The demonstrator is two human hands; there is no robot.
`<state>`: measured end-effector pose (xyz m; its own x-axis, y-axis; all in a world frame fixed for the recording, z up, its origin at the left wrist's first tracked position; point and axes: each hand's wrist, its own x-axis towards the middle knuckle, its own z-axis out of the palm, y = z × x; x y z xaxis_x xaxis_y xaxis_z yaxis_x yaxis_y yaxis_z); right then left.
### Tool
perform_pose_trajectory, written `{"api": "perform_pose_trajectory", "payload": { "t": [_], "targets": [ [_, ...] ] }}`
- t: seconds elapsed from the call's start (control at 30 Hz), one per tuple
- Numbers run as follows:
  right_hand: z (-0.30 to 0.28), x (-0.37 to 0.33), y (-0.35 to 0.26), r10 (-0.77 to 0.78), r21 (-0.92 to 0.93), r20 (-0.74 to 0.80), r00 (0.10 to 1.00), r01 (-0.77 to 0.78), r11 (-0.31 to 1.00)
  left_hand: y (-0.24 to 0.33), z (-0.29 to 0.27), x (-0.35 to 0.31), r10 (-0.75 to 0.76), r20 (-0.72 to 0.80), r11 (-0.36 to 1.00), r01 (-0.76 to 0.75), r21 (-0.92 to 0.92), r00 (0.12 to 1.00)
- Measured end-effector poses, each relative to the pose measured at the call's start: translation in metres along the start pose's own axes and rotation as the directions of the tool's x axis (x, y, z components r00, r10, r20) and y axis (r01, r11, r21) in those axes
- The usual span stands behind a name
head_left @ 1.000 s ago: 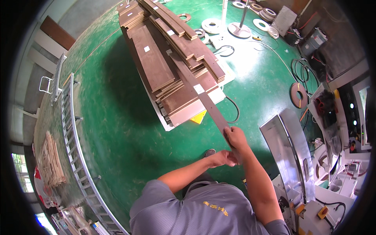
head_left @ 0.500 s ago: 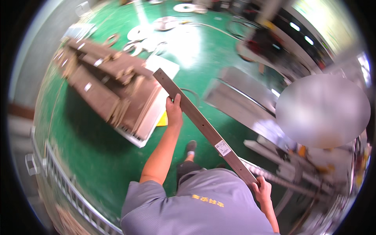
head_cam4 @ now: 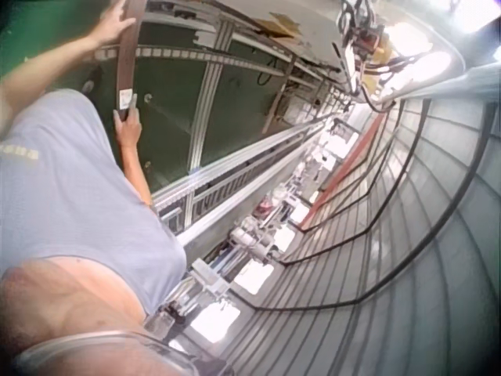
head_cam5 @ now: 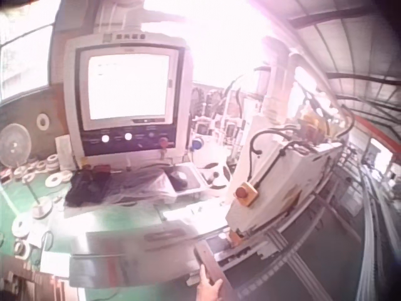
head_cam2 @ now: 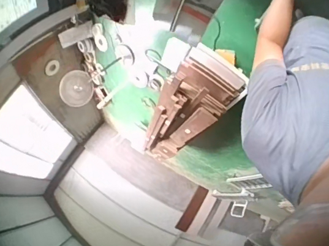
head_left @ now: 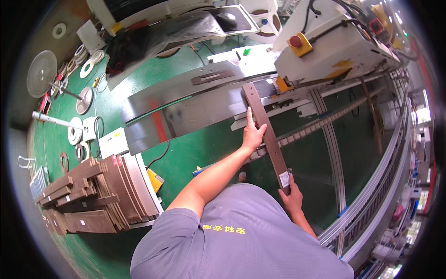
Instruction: The person receives wooden boards from a collaborator and feeds them one by one into an edge-banding machine.
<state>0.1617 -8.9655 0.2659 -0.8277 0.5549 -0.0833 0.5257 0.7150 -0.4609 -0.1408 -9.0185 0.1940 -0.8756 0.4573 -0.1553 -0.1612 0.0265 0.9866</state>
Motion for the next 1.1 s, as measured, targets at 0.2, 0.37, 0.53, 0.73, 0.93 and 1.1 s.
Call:
{"api": "perform_pose_trajectory", "payload": {
  "t": [0.2, 0.37, 0.53, 0.73, 0.93, 1.1],
  "targets": [
    [-0.008, 0.04, -0.013, -0.045, -0.025, 0.029, 0.999, 0.046, 0.999, -0.005, 0.014, 0.034, -0.028, 0.014, 0.99, 0.029, -0.139, 1.0],
    [-0.009, 0.147, -0.05, -0.309, -0.029, -0.071, 0.948, 0.308, 0.951, -0.003, 0.019, 0.041, -0.041, -0.016, 0.988, 0.038, -0.152, 0.999],
    [0.02, 0.248, -0.059, -0.213, 0.078, 0.169, 0.962, 0.202, 0.976, 0.006, 0.035, 0.046, -0.068, -0.003, 0.976, 0.066, -0.208, 0.998],
    [0.019, 0.284, -0.02, -0.193, 0.101, 0.129, 0.973, 0.181, 0.978, 0.009, 0.075, 0.063, -0.103, -0.028, 0.994, 0.102, -0.04, 0.994],
    [-0.015, 0.316, 0.029, -0.187, 0.106, 0.128, 0.974, 0.175, 0.979, 0.007, 0.14, 0.088, -0.078, -0.05, 0.997, 0.079, 0.017, 0.996],
    [-0.033, 0.338, 0.078, -0.226, 0.149, 0.025, 0.974, 0.22, 0.964, 0.005, 0.19, 0.109, -0.11, -0.004, 0.994, 0.11, 0.007, 0.994]
  ]
}}
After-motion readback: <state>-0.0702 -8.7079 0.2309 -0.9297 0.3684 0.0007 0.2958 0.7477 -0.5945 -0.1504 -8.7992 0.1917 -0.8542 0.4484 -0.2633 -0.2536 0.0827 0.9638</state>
